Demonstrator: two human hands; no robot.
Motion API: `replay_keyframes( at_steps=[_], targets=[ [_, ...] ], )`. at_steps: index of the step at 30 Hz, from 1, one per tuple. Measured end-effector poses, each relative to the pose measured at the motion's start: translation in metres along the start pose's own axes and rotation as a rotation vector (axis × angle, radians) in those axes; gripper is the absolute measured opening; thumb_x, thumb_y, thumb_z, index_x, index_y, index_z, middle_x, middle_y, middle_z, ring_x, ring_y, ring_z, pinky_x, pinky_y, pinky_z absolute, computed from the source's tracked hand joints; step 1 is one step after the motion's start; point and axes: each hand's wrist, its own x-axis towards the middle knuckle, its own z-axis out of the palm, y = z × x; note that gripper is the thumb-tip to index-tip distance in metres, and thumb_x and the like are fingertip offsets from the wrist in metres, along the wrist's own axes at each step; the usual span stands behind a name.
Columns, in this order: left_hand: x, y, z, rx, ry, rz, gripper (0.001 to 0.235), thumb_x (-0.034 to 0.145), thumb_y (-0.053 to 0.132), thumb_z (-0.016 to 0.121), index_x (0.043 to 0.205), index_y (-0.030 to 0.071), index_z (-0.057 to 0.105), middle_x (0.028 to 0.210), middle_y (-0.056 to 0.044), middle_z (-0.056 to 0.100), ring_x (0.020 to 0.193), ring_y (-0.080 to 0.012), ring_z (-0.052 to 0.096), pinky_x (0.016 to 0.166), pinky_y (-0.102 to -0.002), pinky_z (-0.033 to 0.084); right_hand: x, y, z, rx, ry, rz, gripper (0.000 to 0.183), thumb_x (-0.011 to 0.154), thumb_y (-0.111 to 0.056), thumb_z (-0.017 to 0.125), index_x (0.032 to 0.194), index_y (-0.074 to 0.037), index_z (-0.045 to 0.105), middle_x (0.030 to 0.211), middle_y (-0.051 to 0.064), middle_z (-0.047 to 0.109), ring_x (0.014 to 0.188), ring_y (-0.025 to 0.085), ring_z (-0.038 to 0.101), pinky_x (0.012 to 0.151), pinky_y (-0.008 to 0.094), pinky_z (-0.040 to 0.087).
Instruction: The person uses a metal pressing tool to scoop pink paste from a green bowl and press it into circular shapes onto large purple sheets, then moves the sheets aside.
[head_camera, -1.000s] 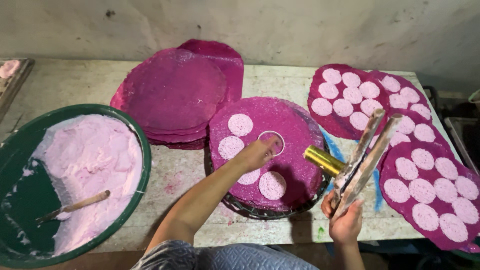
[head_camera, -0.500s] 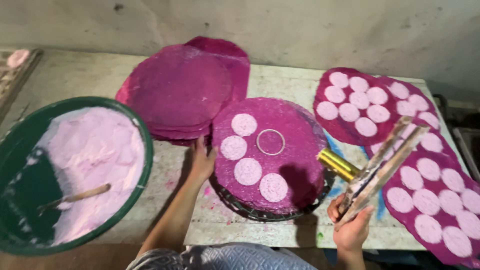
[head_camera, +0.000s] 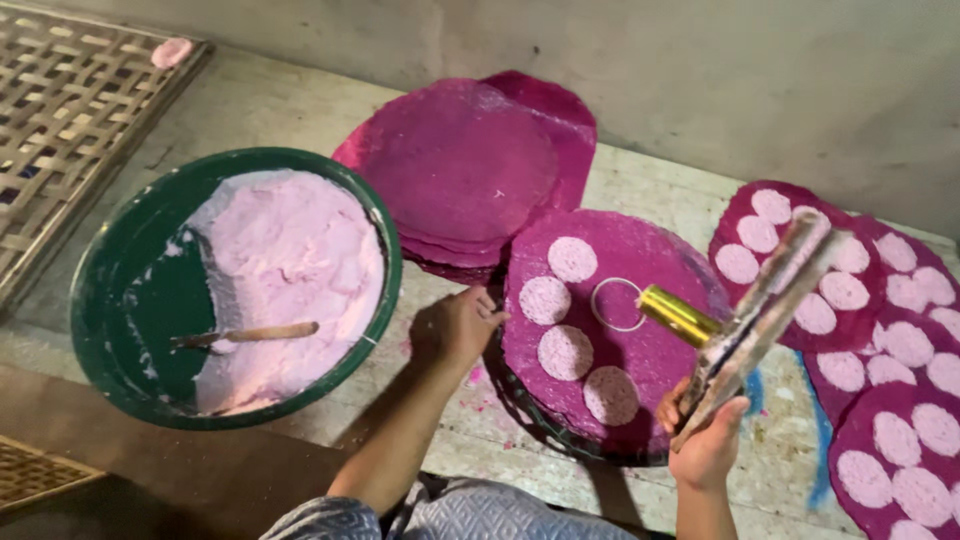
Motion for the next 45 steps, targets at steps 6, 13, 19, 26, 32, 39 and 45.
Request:
replay_keyframes(
  at_steps=[6, 13, 19, 26, 32, 39, 45],
  targets=[
    [-0.075, 0.033, -0.107, -0.18, 0.274, 0.856, 0.065, 0.071, 0.024, 0.083, 0.125, -0.006, 0.063, 0.128, -0.022, 0.064, 0.115, -0.0408, 0.064, 0.102, -0.046, 0.043, 0.011, -0.035, 0.097, -0.549, -0.313, -0.037, 0.061, 0.091, -0.059, 0.064, 0.095, 0.001, 0.064, 0.064, 0.002, 0.058, 0.054, 0.015, 0.052, 0.049, 0.033, 0.039],
    [-0.054, -0.04, -0.245, -0.671, -0.935, 0.774, 0.05, 0.077, 0.025, 0.071, 0.12, 0.001, 0.066, 0.114, -0.019, 0.069, 0.101, -0.0354, 0.068, 0.094, -0.048, 0.046, 0.011, -0.136, 0.313, -1.022, -1.275, -0.776, 0.056, 0.083, -0.061, 0.07, 0.085, -0.005, 0.064, 0.07, 0.009, 0.058, 0.062, 0.028, 0.058, 0.055, 0.038, 0.045],
    [-0.077, -0.091, -0.28, -0.323, -0.814, 0.908, 0.041, 0.083, 0.03, 0.062, 0.116, 0.007, 0.069, 0.106, -0.018, 0.07, 0.089, -0.0347, 0.07, 0.077, -0.047, 0.053, 0.018, -0.134, 0.448, -0.815, -1.786, -0.708, 0.063, 0.095, -0.067, 0.056, 0.081, -0.005, 0.054, 0.073, 0.012, 0.053, 0.069, 0.034, 0.058, 0.059, 0.043, 0.044],
    [-0.089, -0.149, -0.316, 0.208, -0.654, 0.7, 0.025, 0.099, 0.029, 0.056, 0.113, 0.015, 0.072, 0.102, -0.021, 0.068, 0.084, -0.0392, 0.069, 0.069, -0.051, 0.055, -0.016, -0.087, 0.46, -0.658, -1.857, 0.031, 0.07, 0.11, -0.066, 0.04, 0.086, 0.0, 0.046, 0.072, 0.016, 0.048, 0.066, 0.033, 0.057, 0.062, 0.043, 0.047],
    [-0.053, -0.207, -0.341, 0.145, -0.484, 0.779, 0.026, 0.098, 0.021, 0.058, 0.12, 0.011, 0.066, 0.096, -0.018, 0.072, 0.081, -0.033, 0.072, 0.063, -0.043, 0.059, -0.02, -0.078, 0.462, -0.612, -1.729, 0.011, 0.067, 0.106, -0.064, 0.041, 0.083, -0.003, 0.055, 0.068, 0.008, 0.051, 0.062, 0.024, 0.06, 0.059, 0.039, 0.044],
    [-0.023, -0.257, -0.393, -1.011, -0.872, 0.154, 0.038, 0.089, 0.005, 0.064, 0.127, -0.002, 0.064, 0.11, -0.013, 0.071, 0.094, -0.0265, 0.069, 0.081, -0.043, 0.058, 0.031, -0.078, 0.454, -1.154, -1.329, -1.164, 0.036, 0.092, -0.048, 0.061, 0.081, -0.015, 0.067, 0.065, -0.001, 0.059, 0.055, 0.015, 0.056, 0.046, 0.035, 0.045],
    [-0.042, -0.228, -0.326, -1.35, -1.064, -0.091, 0.053, 0.079, 0.007, 0.065, 0.132, 0.005, 0.06, 0.114, -0.011, 0.069, 0.094, -0.0216, 0.067, 0.087, -0.044, 0.06, 0.06, -0.068, 0.492, -1.39, -1.116, -1.726, 0.019, 0.09, -0.027, 0.075, 0.104, -0.017, 0.066, 0.09, -0.001, 0.063, 0.081, 0.016, 0.061, 0.073, 0.035, 0.05]
  ],
)
